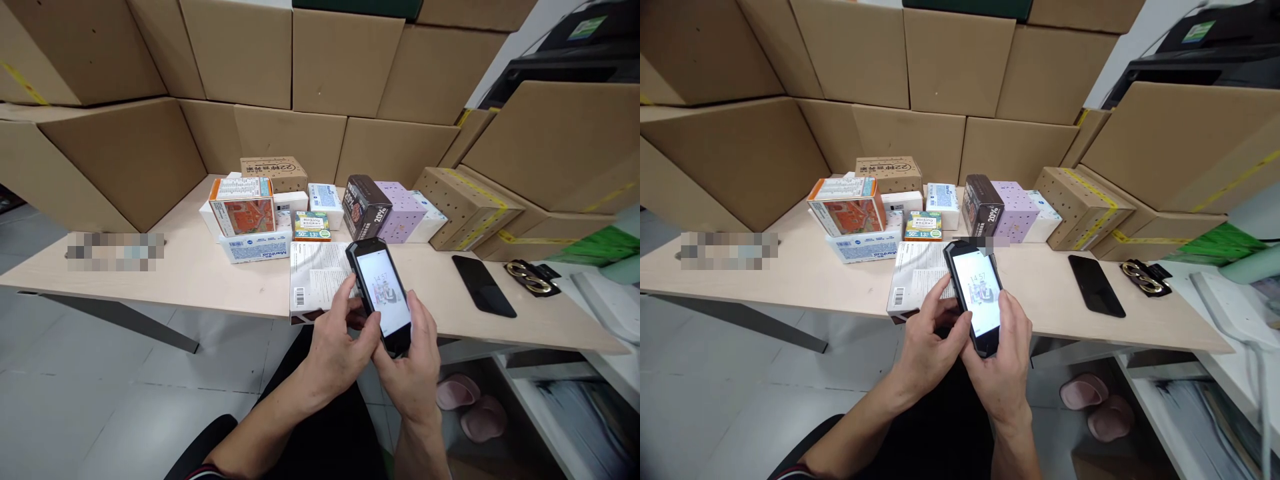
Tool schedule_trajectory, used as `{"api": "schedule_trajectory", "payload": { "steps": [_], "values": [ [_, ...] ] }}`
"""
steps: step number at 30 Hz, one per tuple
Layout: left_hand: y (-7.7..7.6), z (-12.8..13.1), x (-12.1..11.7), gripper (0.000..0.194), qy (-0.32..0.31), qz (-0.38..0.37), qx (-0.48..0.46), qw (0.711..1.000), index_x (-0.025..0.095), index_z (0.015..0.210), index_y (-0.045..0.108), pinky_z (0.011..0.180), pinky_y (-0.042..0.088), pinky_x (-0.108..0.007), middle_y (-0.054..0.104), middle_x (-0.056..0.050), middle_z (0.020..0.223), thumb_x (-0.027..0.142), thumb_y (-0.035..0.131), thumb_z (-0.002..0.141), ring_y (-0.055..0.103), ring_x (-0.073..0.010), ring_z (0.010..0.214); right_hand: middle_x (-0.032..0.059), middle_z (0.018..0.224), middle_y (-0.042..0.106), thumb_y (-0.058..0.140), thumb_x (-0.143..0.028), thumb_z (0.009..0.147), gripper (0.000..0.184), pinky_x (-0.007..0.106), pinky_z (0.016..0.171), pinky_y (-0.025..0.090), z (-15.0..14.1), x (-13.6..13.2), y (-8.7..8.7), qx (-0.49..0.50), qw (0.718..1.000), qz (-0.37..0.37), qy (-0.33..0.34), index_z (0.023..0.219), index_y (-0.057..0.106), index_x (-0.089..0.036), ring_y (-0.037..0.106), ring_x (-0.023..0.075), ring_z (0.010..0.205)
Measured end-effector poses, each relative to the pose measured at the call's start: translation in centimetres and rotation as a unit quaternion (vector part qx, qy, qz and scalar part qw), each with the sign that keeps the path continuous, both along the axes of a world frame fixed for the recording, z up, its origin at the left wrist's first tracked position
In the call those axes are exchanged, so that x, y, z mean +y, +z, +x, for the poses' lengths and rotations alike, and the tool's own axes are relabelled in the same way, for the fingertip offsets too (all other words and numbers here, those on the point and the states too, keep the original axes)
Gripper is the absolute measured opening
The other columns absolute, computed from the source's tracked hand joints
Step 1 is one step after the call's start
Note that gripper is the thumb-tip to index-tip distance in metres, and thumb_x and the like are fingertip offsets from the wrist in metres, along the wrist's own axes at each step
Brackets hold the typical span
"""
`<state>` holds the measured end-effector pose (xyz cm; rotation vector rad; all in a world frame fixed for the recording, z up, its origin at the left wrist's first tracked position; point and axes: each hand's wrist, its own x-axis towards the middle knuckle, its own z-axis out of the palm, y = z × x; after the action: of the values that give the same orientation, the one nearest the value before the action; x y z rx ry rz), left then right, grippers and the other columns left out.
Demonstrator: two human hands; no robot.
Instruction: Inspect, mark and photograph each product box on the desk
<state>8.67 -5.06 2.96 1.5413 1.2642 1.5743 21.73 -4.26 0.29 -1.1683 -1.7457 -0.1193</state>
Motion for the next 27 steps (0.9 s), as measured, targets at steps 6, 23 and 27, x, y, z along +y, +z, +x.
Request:
{"api": "schedule_trajectory", "payload": {
  "steps": [6, 23, 27],
  "values": [
    [-0.2, 0.0, 0.1, 0.062, -0.009, 0.011, -0.01, 1.0, 0.022, 0.148, 0.04, 0.075, 0.066, -0.029, 0.078, -0.005, 0.107, 0.022, 0.065, 0.091, 0.076, -0.0149, 0.08, 0.0219, 0.141, 0.055, 0.069, -0.038, 0.089, 0.08, 0.056, 0.101, 0.053, 0.1, -0.1, -0.1, 0.007, 1.0, -0.018, 0.0, 0.158, 0.033, -0.02, 0.056, 0.0334, 0.129],
    [-0.9, -5.0, -1.9, 0.046, 0.259, 0.262, 0.175, 0.913, 0.026, 0.126, 0.063, 0.068, 0.059, -0.027, 0.061, -0.004, 0.102, 0.006, 0.065, 0.085, 0.064, -0.0152, 0.085, 0.0264, 0.125, 0.063, 0.065, -0.054, 0.084, 0.085, 0.066, 0.097, 0.046, 6.2, 5.4, -2.6, -0.045, 0.983, -0.057, -0.167, 0.152, 0.043, -0.007, 0.06, 0.04, 0.113],
    [-1.4, -6.8, -1.0, 0.035, 0.303, 0.162, 0.244, 0.907, 0.024, 0.125, 0.064, 0.079, 0.058, -0.033, 0.052, -0.008, 0.114, 0.022, 0.067, 0.09, 0.06, -0.0206, 0.104, 0.0239, 0.115, 0.065, 0.063, -0.054, 0.086, 0.079, 0.064, 0.089, 0.049, 7.2, 6.3, -3.1, -0.117, 0.973, -0.087, -0.176, 0.148, 0.048, -0.008, 0.062, 0.0382, 0.102]
  ]
}}
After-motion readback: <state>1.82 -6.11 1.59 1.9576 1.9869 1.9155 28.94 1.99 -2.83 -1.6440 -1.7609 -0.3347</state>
